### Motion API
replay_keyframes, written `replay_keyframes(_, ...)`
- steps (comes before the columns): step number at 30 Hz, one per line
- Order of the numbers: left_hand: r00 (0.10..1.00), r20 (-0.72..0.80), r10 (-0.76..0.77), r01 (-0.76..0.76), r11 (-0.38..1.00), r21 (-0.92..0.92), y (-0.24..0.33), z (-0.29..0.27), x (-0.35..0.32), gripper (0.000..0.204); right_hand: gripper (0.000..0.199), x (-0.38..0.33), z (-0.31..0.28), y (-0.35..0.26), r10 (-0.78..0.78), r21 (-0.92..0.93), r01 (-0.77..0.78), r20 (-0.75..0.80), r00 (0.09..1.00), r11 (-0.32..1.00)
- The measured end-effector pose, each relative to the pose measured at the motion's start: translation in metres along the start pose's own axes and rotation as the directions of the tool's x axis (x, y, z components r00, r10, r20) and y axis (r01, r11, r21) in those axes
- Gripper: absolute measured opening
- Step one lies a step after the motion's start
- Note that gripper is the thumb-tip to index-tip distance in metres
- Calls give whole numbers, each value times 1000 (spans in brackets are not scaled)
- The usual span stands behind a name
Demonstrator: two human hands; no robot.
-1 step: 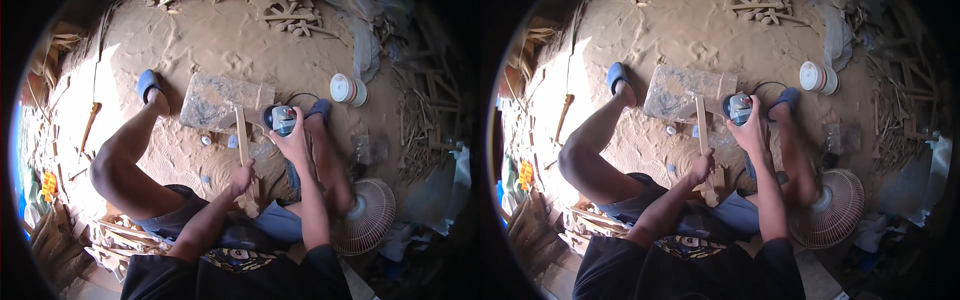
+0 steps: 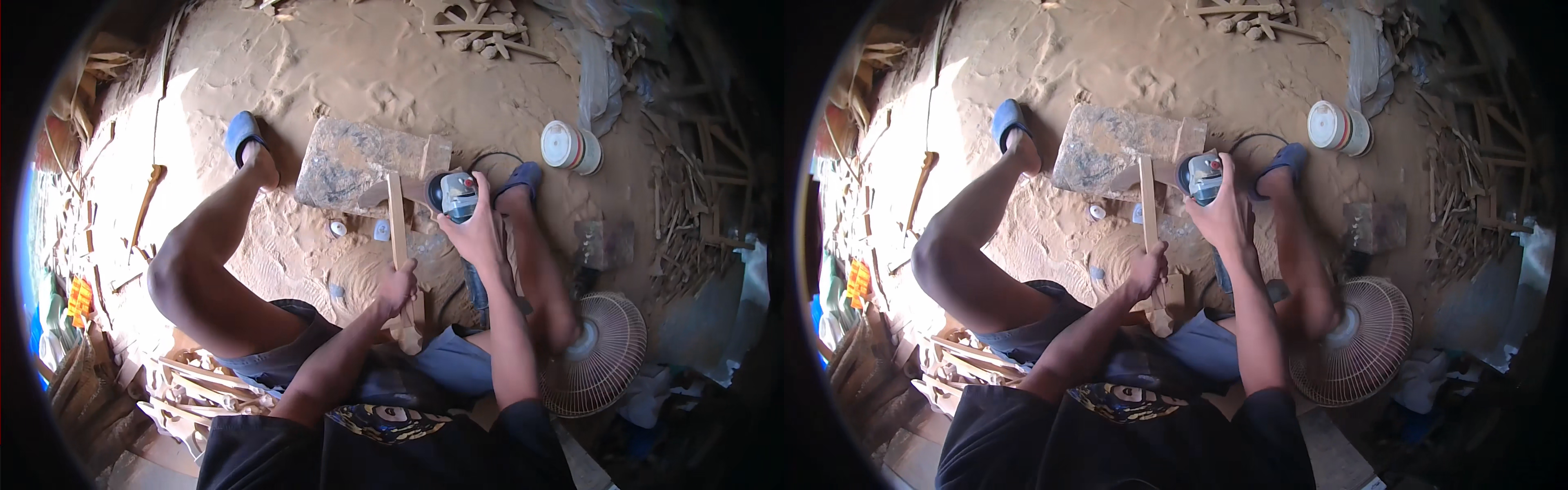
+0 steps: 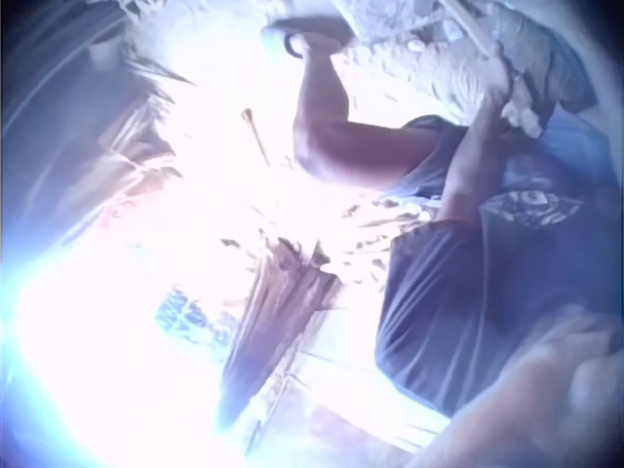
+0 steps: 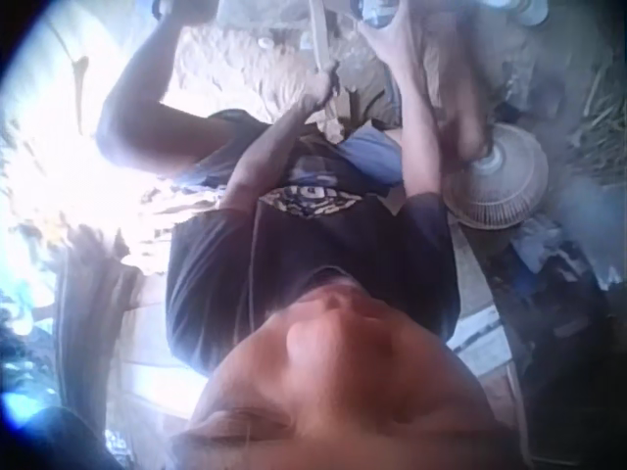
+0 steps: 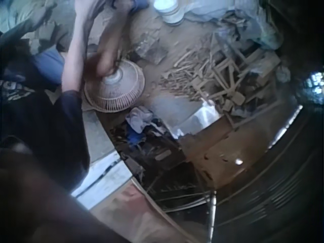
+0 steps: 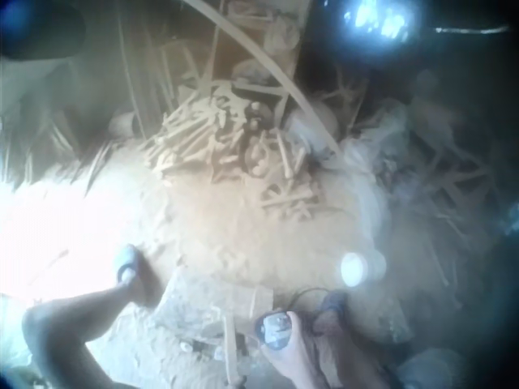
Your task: The person sands the surface of a wooden axe using an angle grinder, turning the axe over and applying a substance from a bottle to the wood.
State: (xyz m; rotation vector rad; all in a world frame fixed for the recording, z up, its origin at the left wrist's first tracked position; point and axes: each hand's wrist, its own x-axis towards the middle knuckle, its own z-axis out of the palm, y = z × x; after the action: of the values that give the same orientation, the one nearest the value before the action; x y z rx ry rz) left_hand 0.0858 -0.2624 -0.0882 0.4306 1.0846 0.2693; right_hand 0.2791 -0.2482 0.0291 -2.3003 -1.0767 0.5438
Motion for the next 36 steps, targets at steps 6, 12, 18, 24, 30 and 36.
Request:
replay_keyframes(6,998,-50,27,-23,997,69,-1,-6,4,25,89,1,26,-43,73,-186,-47,136,988,981)
replay_keyframes(12,999,-25,37,-36,997,67,-1,-7,6,25,89,6,34,-55,85,-252,-43,156,984,967)
replay_keyframes(18,996,-76,48,-42,997,72,-6,-7,8,26,90,3,36,-67,137,-314,-78,170,976,946)
replay_keyframes(24,995,-70,68,-62,994,84,-7,-7,9,26,89,5,38,-55,148,-357,-100,110,983,929)
replay_keyframes(30,997,-48,61,-57,995,79,-5,-7,8,26,89,6,25,-31,180,-359,-167,1,984,918)
replay_keyframes(36,999,-21,38,-38,999,9,-6,-10,13,26,90,1,20,-35,234,-324,-209,40,971,923)
